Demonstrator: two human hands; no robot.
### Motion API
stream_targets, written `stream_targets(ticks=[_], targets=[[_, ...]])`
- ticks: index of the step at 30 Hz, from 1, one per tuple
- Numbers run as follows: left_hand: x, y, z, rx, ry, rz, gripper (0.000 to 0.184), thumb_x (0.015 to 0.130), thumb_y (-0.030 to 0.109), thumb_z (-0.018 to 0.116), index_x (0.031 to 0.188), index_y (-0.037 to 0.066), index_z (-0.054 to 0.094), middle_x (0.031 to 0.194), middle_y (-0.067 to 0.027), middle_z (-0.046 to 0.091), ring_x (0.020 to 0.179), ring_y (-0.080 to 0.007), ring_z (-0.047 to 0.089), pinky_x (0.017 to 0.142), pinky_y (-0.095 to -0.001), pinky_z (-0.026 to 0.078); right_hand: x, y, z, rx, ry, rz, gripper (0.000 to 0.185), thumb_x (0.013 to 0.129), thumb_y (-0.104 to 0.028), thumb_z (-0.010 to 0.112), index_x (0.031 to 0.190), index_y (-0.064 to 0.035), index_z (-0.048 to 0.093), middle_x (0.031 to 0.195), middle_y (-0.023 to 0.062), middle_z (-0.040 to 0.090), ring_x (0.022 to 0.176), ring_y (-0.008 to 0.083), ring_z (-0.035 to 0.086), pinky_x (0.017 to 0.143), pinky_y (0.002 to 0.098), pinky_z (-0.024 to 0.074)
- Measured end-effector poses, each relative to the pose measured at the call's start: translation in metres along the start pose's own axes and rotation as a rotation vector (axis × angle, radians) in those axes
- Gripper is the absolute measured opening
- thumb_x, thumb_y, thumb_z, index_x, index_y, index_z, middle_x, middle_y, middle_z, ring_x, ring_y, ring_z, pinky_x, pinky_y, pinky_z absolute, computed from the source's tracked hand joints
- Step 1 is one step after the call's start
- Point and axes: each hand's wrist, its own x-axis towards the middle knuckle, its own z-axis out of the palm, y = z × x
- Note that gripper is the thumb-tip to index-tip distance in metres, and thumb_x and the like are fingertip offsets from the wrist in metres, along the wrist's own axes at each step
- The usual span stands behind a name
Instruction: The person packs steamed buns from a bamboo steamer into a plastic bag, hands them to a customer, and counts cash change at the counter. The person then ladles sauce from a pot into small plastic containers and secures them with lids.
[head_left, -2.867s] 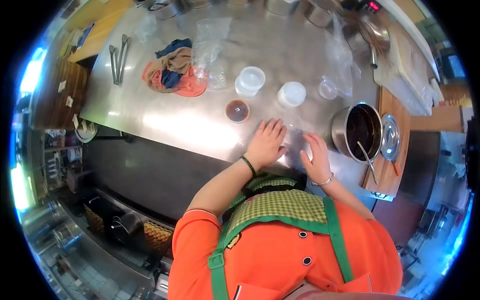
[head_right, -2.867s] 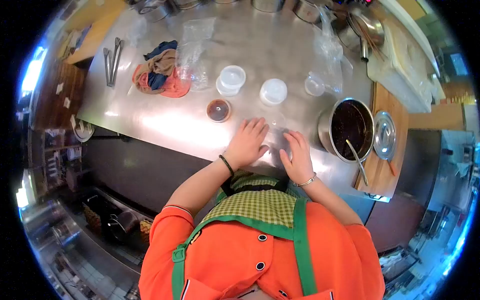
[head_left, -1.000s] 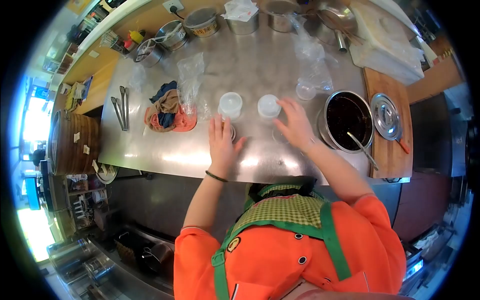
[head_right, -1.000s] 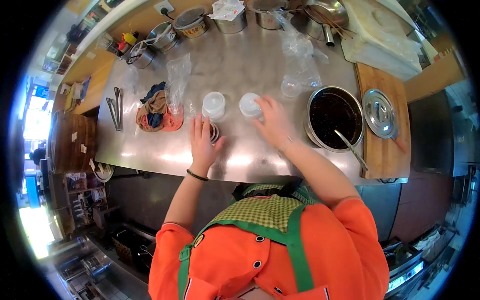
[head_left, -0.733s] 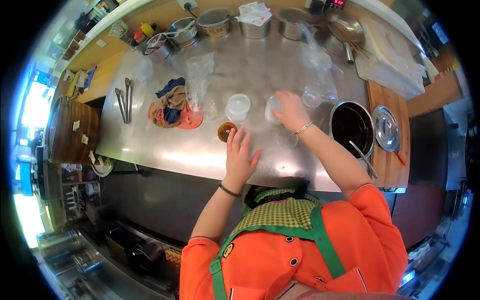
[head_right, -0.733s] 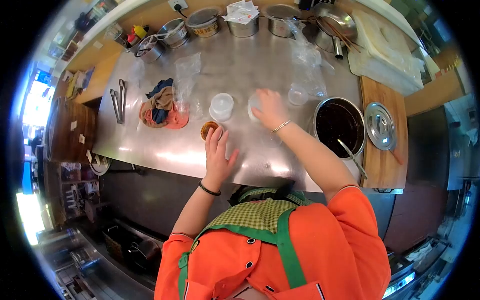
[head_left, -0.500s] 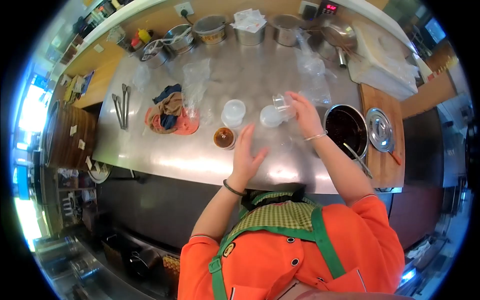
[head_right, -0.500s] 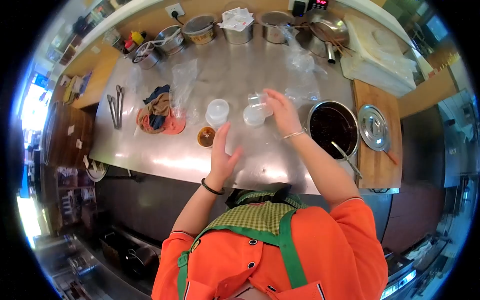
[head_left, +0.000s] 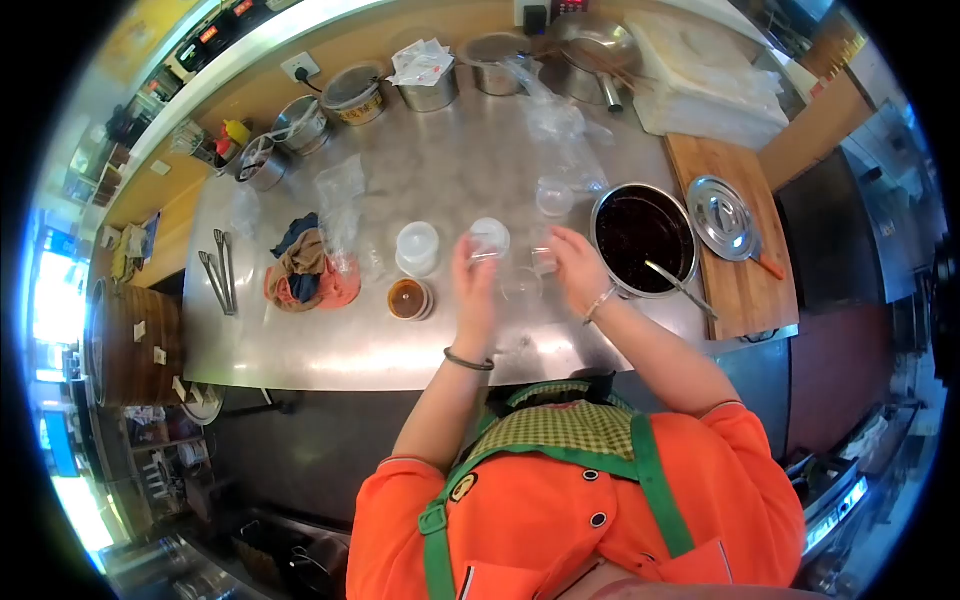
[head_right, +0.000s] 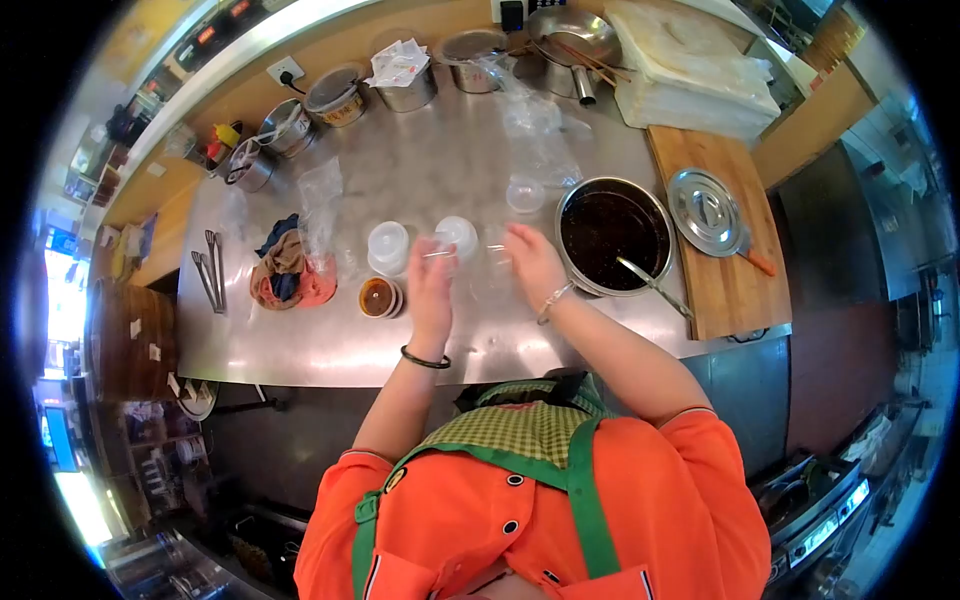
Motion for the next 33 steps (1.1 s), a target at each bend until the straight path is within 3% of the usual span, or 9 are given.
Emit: stream_targets(ticks=[1,4,7,13,15,19,23,28,33], targets=[[0.000,0.009,-0.006,0.004,0.006,0.008,0.052,0.087,0.011,0.048,0.135,0.004,0.028,0.127,-0.0088,0.039,0.114,-0.0217,0.045,0.096,-0.0335,0.036,0.008,-0.001,0.007,-0.492,0.045,-0.276,0.038,0.083,-0.023,0.056,0.112,0.0002,0.048,0.109,0.0159,0.056,0.101,0.0255,0.054,0.085,0.0356,0.0438],[-0.011,0.025,-0.032,-0.142,0.113,-0.003,0.052,0.085,0.005,0.044,0.134,0.001,0.027,0.126,-0.0106,0.039,0.112,-0.0221,0.046,0.095,-0.0334,0.037,0.037,-0.003,0.033,-0.994,-0.078,-0.638,0.049,0.079,-0.024,0.061,0.119,-0.0009,0.044,0.118,0.0199,0.050,0.110,0.0312,0.047,0.093,0.0372,0.0383],[-0.029,0.024,-0.049,0.041,0.101,0.010,0.057,0.083,0.002,0.051,0.133,-0.004,0.026,0.126,-0.0129,0.038,0.116,-0.0232,0.043,0.097,-0.0325,0.036,0.072,0.027,0.051,-1.176,-0.322,-0.651,0.055,0.077,-0.023,0.063,0.123,-0.0022,0.042,0.121,0.0205,0.047,0.113,0.0343,0.043,0.097,0.0391,0.0338],[-0.075,0.043,-0.045,0.732,-0.087,0.119,0.067,0.070,0.008,0.069,0.128,-0.002,0.035,0.119,-0.0178,0.043,0.111,-0.0277,0.046,0.093,-0.0341,0.040,0.007,0.023,0.025,-1.119,-0.223,-0.750,0.051,0.077,-0.023,0.062,0.120,-0.0021,0.044,0.114,0.0190,0.051,0.109,0.0342,0.048,0.094,0.0386,0.0378],[-0.088,0.059,-0.031,0.897,-0.326,0.088,0.070,0.067,0.010,0.071,0.127,-0.001,0.036,0.117,-0.0197,0.043,0.109,-0.0313,0.046,0.092,-0.0352,0.040,-0.048,0.010,-0.024,-0.874,-0.410,-0.194,0.043,0.079,-0.020,0.061,0.117,-0.0028,0.048,0.106,0.0169,0.056,0.099,0.0317,0.054,0.088,0.0365,0.0435],[-0.102,0.038,-0.021,0.988,-0.919,0.215,0.074,0.065,0.015,0.074,0.127,-0.002,0.035,0.112,-0.0207,0.042,0.102,-0.0361,0.047,0.087,-0.0353,0.042,-0.142,0.026,-0.125,-0.146,0.181,0.380,0.038,0.081,-0.015,0.062,0.112,-0.0026,0.045,0.089,0.0087,0.058,0.073,0.0125,0.056,0.063,0.0251,0.0474],[-0.093,0.036,0.002,0.975,-1.032,0.088,0.074,0.066,0.015,0.073,0.126,-0.004,0.035,0.114,-0.0220,0.042,0.105,-0.0376,0.045,0.091,-0.0355,0.040,-0.136,0.005,-0.169,-0.069,0.594,-0.100,0.038,0.082,-0.011,0.061,0.114,-0.0025,0.043,0.080,0.0038,0.053,0.066,0.0107,0.050,0.060,0.0239,0.0446],[-0.084,0.046,0.034,0.986,-1.308,0.286,0.066,0.067,0.012,0.071,0.121,-0.007,0.037,0.116,-0.0224,0.043,0.107,-0.0380,0.045,0.093,-0.0365,0.038,-0.072,-0.055,-0.149,-0.182,0.420,-0.359,0.018,0.088,-0.011,0.051,0.104,-0.0033,0.053,0.074,0.0015,0.051,0.068,0.0101,0.049,0.062,0.0236,0.0428],[-0.087,0.046,0.035,0.977,-1.259,0.306,0.068,0.068,0.015,0.071,0.123,-0.005,0.036,0.118,-0.0218,0.043,0.108,-0.0372,0.045,0.094,-0.0367,0.038,-0.044,-0.080,-0.142,-0.879,0.084,-0.684,0.017,0.091,-0.017,0.046,0.093,-0.0039,0.057,0.071,0.0040,0.053,0.066,0.0105,0.051,0.063,0.0233,0.0433]])
